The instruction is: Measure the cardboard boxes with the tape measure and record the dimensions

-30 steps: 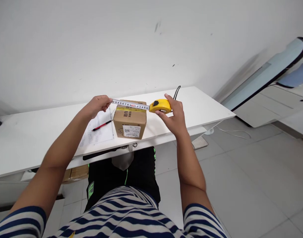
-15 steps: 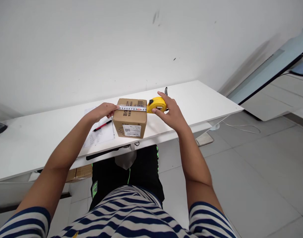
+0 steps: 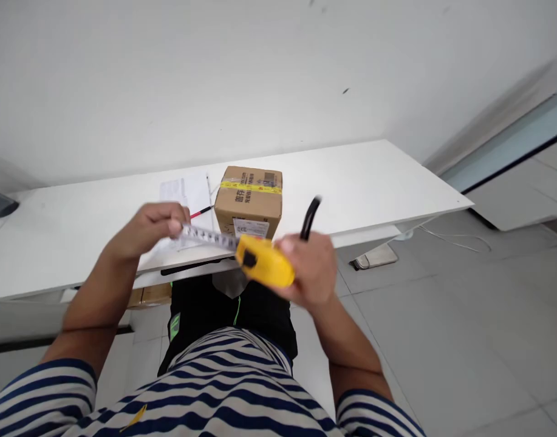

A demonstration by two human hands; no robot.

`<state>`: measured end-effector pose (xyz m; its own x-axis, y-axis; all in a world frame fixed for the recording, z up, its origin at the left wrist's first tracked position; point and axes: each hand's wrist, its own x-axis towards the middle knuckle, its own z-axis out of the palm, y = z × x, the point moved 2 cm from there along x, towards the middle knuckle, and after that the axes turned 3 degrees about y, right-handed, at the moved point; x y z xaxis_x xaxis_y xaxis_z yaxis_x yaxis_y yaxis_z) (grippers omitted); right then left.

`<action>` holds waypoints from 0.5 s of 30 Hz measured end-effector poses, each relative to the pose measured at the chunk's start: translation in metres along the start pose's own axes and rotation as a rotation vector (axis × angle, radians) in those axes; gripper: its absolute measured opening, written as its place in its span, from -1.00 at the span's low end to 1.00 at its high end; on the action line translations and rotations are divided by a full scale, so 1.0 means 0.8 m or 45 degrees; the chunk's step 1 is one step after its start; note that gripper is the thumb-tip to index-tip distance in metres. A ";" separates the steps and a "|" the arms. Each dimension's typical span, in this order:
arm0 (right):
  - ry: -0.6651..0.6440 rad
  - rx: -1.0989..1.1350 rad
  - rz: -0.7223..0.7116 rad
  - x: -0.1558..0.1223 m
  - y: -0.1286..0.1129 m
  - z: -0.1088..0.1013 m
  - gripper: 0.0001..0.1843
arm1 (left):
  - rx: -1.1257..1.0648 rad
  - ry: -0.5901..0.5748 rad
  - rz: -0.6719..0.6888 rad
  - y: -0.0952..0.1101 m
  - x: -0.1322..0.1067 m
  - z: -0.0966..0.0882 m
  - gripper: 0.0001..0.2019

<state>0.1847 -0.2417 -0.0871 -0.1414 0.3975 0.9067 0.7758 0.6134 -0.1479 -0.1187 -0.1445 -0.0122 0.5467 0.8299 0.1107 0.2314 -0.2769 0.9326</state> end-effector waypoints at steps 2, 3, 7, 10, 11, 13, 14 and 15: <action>0.096 0.195 -0.152 -0.022 -0.041 0.019 -0.40 | -0.064 -0.184 -0.126 -0.016 -0.038 0.029 -0.56; 0.079 0.272 -0.156 -0.032 -0.058 0.033 -0.44 | -0.111 -0.234 -0.201 -0.028 -0.054 0.044 -0.53; 0.166 0.393 -0.035 -0.064 -0.103 0.096 -0.41 | -0.397 0.028 -0.472 -0.089 -0.100 0.092 -0.43; 0.157 0.442 0.060 -0.078 -0.124 0.144 -0.33 | -0.863 0.309 -0.545 -0.128 -0.125 0.123 -0.36; 0.105 0.451 0.074 -0.079 -0.130 0.158 -0.32 | -1.033 0.394 -0.540 -0.137 -0.131 0.130 -0.33; -0.064 0.470 0.053 -0.077 -0.140 0.186 -0.30 | -1.289 0.593 -0.512 -0.147 -0.138 0.134 -0.34; -0.154 0.490 0.018 -0.074 -0.142 0.199 -0.29 | -1.371 0.713 -0.489 -0.148 -0.139 0.129 -0.37; -0.232 0.521 -0.032 -0.070 -0.142 0.211 -0.29 | -1.431 0.827 -0.461 -0.147 -0.138 0.119 -0.41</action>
<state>0.0007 -0.2180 -0.1878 -0.2918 0.4701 0.8330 0.4685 0.8295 -0.3041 -0.1297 -0.2501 -0.1670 0.0460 0.9355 -0.3502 -0.6704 0.2888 0.6835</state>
